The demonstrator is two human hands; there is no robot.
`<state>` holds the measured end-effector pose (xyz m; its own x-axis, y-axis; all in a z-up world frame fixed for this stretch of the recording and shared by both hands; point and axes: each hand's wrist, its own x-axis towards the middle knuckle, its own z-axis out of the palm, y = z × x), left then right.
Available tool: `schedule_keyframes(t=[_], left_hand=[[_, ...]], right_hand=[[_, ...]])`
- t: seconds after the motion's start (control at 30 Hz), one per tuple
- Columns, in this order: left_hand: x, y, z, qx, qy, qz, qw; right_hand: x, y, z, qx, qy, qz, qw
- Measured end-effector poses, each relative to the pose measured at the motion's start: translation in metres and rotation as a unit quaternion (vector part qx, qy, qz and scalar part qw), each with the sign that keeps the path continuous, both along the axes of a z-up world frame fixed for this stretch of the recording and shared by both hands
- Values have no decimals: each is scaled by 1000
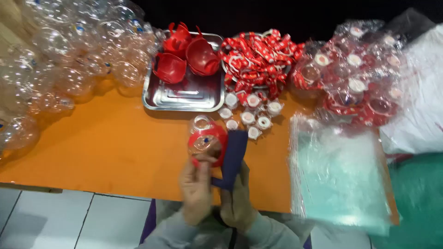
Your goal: Assemble a plastic bottle by fitting a red base and attaching a red lanyard
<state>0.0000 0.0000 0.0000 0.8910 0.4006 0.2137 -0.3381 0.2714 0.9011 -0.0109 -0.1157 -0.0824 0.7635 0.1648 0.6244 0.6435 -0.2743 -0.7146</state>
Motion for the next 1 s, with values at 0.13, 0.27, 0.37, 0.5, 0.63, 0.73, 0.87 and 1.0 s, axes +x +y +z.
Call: schedule_keyframes(t=[0.13,0.27,0.37,0.5,0.63,0.73,0.87,1.0], left_hand=[[-15,-38,-2,-71,-25,-129,989],[-19,-45,-1,-50,23,-174,983],[-5,-46,-2,-29,65,-142,987],[10,-43,-11,-75,85,-179,977],[-7,-51,-16,-52,56,-224,972],[-14,-53,-16,-98,48,-309,945],[-5,-55,-36,-197,51,-258,944],[8,-49,-27,-169,11,-213,962]], right_hand=[[25,-29,21,16,46,-37,998],[40,-42,71,83,133,-33,987],[18,-31,69,36,143,-48,988],[-21,-19,34,-15,106,-10,994],[1,-40,61,47,76,-116,989],[22,-60,75,187,243,-83,948],[5,-41,92,31,94,-114,988],[-19,-21,17,-7,-43,-119,992]])
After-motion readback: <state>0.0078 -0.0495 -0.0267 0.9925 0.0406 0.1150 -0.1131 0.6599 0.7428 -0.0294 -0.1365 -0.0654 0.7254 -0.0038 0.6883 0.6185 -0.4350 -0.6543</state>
